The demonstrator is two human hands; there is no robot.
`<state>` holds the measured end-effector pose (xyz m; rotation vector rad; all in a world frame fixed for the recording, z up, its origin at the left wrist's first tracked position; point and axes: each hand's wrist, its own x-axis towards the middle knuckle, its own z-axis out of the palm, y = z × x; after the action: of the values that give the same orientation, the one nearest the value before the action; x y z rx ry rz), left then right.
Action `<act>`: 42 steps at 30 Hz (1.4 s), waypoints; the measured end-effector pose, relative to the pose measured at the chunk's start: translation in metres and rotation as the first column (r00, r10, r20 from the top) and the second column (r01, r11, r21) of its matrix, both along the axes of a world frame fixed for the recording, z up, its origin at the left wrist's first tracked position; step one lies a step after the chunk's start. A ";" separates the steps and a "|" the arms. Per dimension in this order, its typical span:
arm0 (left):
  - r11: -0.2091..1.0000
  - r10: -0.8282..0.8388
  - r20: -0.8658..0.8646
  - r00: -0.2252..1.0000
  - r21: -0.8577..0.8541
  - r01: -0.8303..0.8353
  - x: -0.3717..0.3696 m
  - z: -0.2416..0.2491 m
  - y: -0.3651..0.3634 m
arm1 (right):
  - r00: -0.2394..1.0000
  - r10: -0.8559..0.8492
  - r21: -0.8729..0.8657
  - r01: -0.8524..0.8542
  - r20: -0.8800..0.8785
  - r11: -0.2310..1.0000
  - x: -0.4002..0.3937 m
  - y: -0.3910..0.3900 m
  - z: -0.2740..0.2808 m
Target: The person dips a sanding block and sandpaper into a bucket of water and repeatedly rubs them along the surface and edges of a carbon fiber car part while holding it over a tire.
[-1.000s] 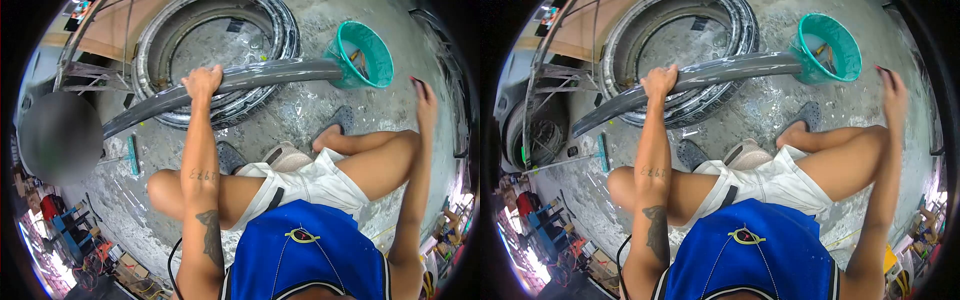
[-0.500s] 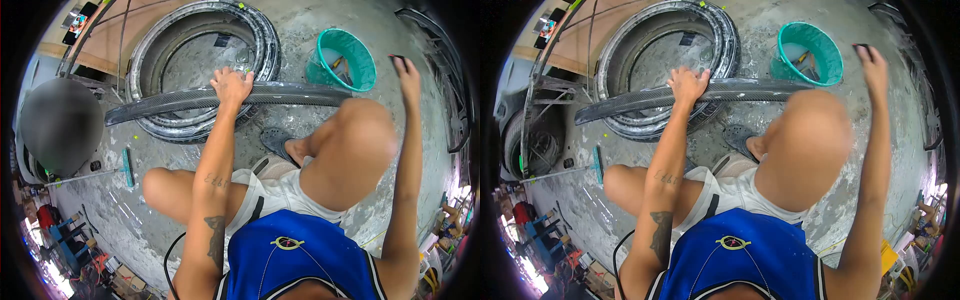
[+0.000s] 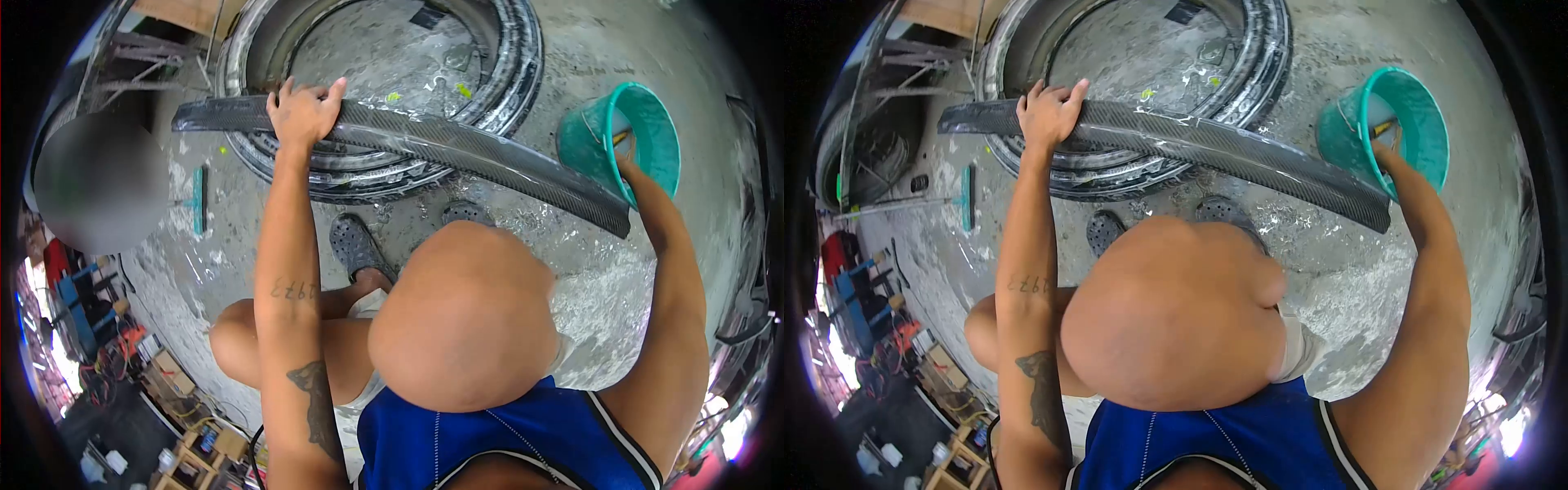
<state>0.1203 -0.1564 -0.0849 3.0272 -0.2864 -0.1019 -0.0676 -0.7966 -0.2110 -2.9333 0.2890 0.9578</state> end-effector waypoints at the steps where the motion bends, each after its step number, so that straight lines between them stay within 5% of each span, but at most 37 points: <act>1: 0.999 -0.025 -0.013 1.000 0.033 0.026 0.001 0.000 0.000 | 0.999 -0.035 0.057 0.034 0.015 0.998 -0.008 0.000 0.009; 3: 0.996 -0.067 -0.035 0.997 0.061 0.069 -0.006 0.003 0.000 | 0.991 -0.129 0.175 0.123 0.023 0.977 -0.031 0.002 0.030; 4: 0.996 -0.066 -0.051 0.997 0.060 0.069 -0.005 0.003 0.001 | 0.966 -0.192 0.229 0.150 0.172 0.962 -0.033 -0.003 0.052; 7: 0.992 -0.096 -0.035 0.995 0.081 0.098 0.000 -0.003 0.000 | 0.639 -0.529 0.470 0.282 0.558 0.836 -0.042 0.028 0.149; 8: 0.991 -0.110 -0.037 0.993 0.072 0.112 0.003 -0.006 0.001 | 0.634 -0.533 0.462 0.295 0.560 0.836 -0.045 0.058 0.172; 10: 0.990 -0.118 -0.037 0.992 0.073 0.120 0.005 -0.008 0.003 | 0.697 -0.508 0.631 0.102 0.505 0.769 -0.042 0.132 0.203; 12: 0.992 -0.103 -0.077 0.992 0.060 0.108 0.003 0.003 -0.001 | 0.788 -0.341 0.581 -0.027 0.513 0.813 -0.030 0.211 0.196; 13: 0.994 -0.076 -0.109 0.991 0.072 0.084 0.004 0.005 -0.001 | 0.797 -0.356 0.687 -0.098 0.487 0.720 -0.019 0.249 0.181; 17: 0.996 -0.042 -0.092 0.995 0.075 0.049 0.009 0.010 -0.004 | 0.642 -0.115 0.519 -0.487 0.758 0.702 0.039 0.379 0.138; 18: 0.996 -0.047 -0.071 0.996 0.077 0.052 0.002 0.009 -0.003 | 0.553 -0.101 0.445 -0.535 0.827 0.718 0.042 0.383 0.129; 20: 0.996 -0.042 -0.147 0.988 0.071 0.053 0.004 0.008 -0.005 | 0.598 -0.154 0.528 -0.522 0.786 0.670 0.018 0.353 0.130; 24: 0.998 0.048 -0.153 0.987 0.047 -0.041 0.006 0.012 -0.009 | 0.676 -0.242 0.496 -0.209 0.696 0.843 -0.074 0.247 0.141; 27: 0.996 0.022 -0.210 0.978 0.090 -0.003 0.002 0.020 -0.011 | 0.675 -0.239 0.519 -0.247 0.698 0.818 -0.057 0.277 0.148; 32: 0.997 0.024 -0.131 0.991 0.082 -0.013 0.004 0.010 -0.006 | 0.562 -0.108 0.481 -0.575 0.820 0.662 0.037 0.386 0.130; 34: 0.995 0.017 -0.153 0.988 0.098 -0.002 0.003 0.007 -0.007 | 0.601 -0.141 0.544 -0.566 0.787 0.619 0.019 0.362 0.138; 36: 0.994 0.019 -0.154 0.988 0.106 -0.002 0.008 0.006 -0.006 | 0.708 -0.121 0.540 -0.404 0.696 0.738 -0.019 0.317 0.147; 38: 0.993 0.034 -0.160 0.986 0.116 -0.016 0.008 0.007 -0.006 | 0.682 -0.150 0.513 -0.367 0.716 0.776 -0.052 0.277 0.145; 41: 0.994 -0.008 -0.157 0.988 0.110 0.026 0.005 0.010 -0.006 | 0.704 -0.149 0.510 -0.336 0.695 0.791 -0.029 0.307 0.144; 42: 0.993 -0.021 -0.146 0.989 0.114 0.038 0.005 0.009 -0.007 | 0.638 -0.136 0.514 -0.455 0.758 0.727 -0.007 0.332 0.138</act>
<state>0.1250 -0.1629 -0.0759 3.1098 -0.3240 -0.3506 -0.0749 -0.4643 -0.0730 -2.3583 -0.3403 -0.2568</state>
